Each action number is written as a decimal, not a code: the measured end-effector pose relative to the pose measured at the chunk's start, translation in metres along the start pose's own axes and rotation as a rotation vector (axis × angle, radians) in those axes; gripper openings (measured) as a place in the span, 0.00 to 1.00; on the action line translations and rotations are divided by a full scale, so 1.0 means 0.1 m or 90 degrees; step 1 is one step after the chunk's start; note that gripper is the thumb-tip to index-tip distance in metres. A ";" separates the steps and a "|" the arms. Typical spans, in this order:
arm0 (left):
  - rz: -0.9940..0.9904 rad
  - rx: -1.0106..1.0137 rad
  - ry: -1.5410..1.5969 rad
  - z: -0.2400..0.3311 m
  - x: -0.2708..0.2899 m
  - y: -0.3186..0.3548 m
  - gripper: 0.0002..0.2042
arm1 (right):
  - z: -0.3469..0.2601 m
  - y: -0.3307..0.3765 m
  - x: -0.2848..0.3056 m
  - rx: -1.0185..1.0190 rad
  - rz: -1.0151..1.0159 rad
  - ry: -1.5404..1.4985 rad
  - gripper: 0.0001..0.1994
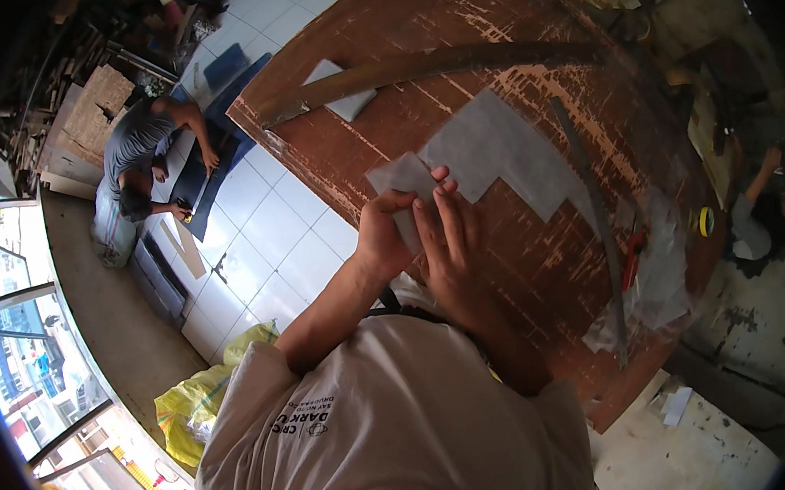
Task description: The person flattens and aligns a plastic sheet on a table, positions a metal ruler on it, and cuts the plastic sheet using a utility knife.
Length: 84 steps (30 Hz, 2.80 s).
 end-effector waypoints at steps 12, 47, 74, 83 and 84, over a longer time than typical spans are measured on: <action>0.036 -0.020 -0.016 0.18 0.17 -0.07 0.28 | -0.05 -0.07 -0.28 -0.041 -0.061 -0.030 0.28; 0.046 -0.459 -1.470 3.26 0.41 -0.51 0.36 | -0.01 0.07 -1.44 -1.011 0.244 -0.968 0.17; -0.005 -0.494 -1.421 3.64 -0.81 -0.39 0.38 | 0.59 -1.34 -2.39 -0.994 0.024 -0.970 0.15; 0.002 -0.488 -1.412 3.62 -0.73 -0.42 0.38 | 0.51 -1.48 -2.35 -1.030 -0.033 -0.803 0.16; 0.011 -0.484 -1.413 3.62 -0.73 -0.41 0.38 | 0.49 -1.50 -2.31 -1.031 -0.034 -0.804 0.16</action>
Point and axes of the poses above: each hand's wrist, its own y-axis away from the middle knuckle, its own x-axis out of the back of the hand, z = x × y, the point moved 4 cm from there along -y, towards the middle knuckle, and after that the axes turned 5 degrees about z, right-handed, at the moved point
